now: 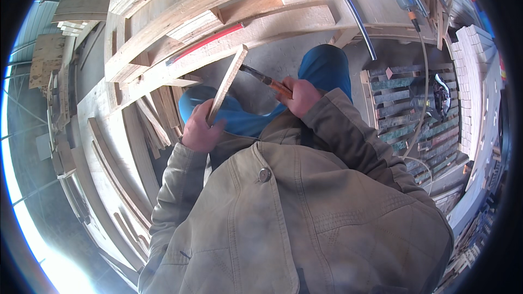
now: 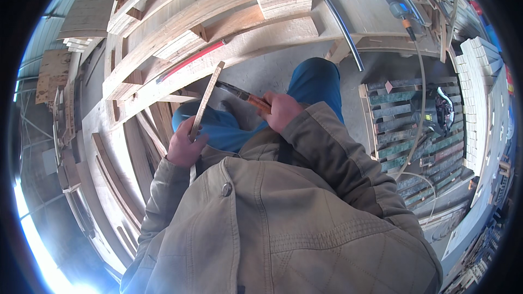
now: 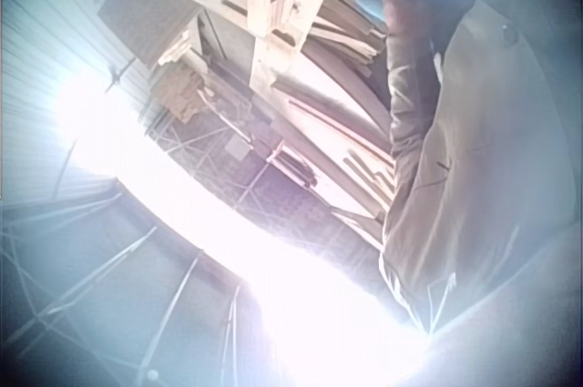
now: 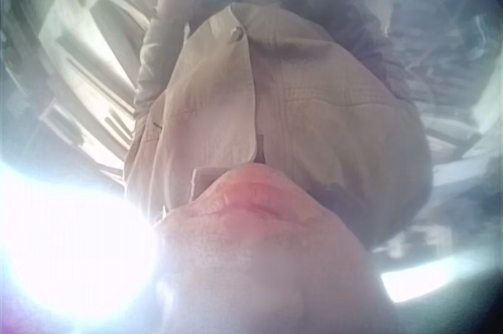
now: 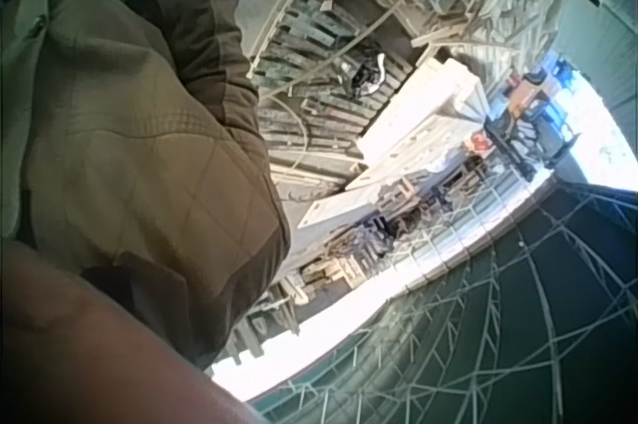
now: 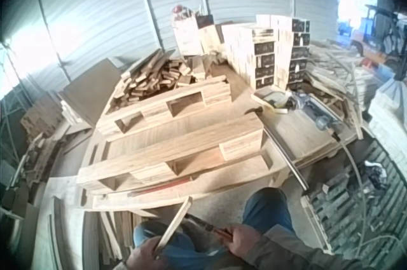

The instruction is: The person sits on a blue stool and repeatedly smooths the edges of thin wooden strips using a hammer. They pick up each strip, run the hammer along its edge, and place it back on a nearby pile. The process is repeated for multiple strips.

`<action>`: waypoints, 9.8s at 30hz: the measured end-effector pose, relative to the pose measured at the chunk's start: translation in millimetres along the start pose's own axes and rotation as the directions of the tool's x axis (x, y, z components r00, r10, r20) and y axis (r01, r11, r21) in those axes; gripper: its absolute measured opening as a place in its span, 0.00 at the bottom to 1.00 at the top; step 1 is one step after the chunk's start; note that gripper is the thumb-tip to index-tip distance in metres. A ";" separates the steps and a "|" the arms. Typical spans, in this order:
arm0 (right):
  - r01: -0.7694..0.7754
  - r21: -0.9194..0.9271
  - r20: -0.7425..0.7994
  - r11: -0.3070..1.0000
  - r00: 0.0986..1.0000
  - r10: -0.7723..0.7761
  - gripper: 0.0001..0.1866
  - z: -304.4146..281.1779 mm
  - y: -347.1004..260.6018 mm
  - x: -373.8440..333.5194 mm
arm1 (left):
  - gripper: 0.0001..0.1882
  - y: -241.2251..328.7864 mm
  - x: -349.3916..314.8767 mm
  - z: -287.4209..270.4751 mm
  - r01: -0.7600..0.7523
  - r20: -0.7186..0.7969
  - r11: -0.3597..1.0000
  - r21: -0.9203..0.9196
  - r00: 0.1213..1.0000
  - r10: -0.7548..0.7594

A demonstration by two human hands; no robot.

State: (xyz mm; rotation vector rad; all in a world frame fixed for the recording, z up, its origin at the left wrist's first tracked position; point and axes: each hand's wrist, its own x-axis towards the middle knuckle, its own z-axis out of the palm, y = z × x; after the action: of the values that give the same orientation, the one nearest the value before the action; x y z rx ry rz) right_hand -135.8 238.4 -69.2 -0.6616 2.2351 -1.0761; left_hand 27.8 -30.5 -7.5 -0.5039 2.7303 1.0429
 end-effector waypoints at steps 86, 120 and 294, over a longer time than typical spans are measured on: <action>0.021 0.897 -0.041 0.442 0.998 0.036 0.14 5.2 -45.7 14.1 | 0.24 52.0 15.0 36.3 0.092 0.061 0.903 -0.419 0.995 -0.073; 0.012 0.921 -0.075 0.390 0.986 0.147 0.07 9.1 -56.5 26.0 | 0.22 43.7 20.1 47.9 0.014 0.084 0.908 -0.419 0.996 0.024; -0.476 0.296 0.260 0.828 0.875 0.409 0.09 2.5 51.9 66.1 | 0.47 -339.1 115.5 -257.6 0.679 -0.675 0.733 0.041 0.560 -0.481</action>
State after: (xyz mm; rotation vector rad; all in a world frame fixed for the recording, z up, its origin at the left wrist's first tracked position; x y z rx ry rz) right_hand -191.2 223.5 -130.7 -0.0682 1.8353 -1.0778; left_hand 35.8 -468.9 -57.2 -1.8450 2.7357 0.2739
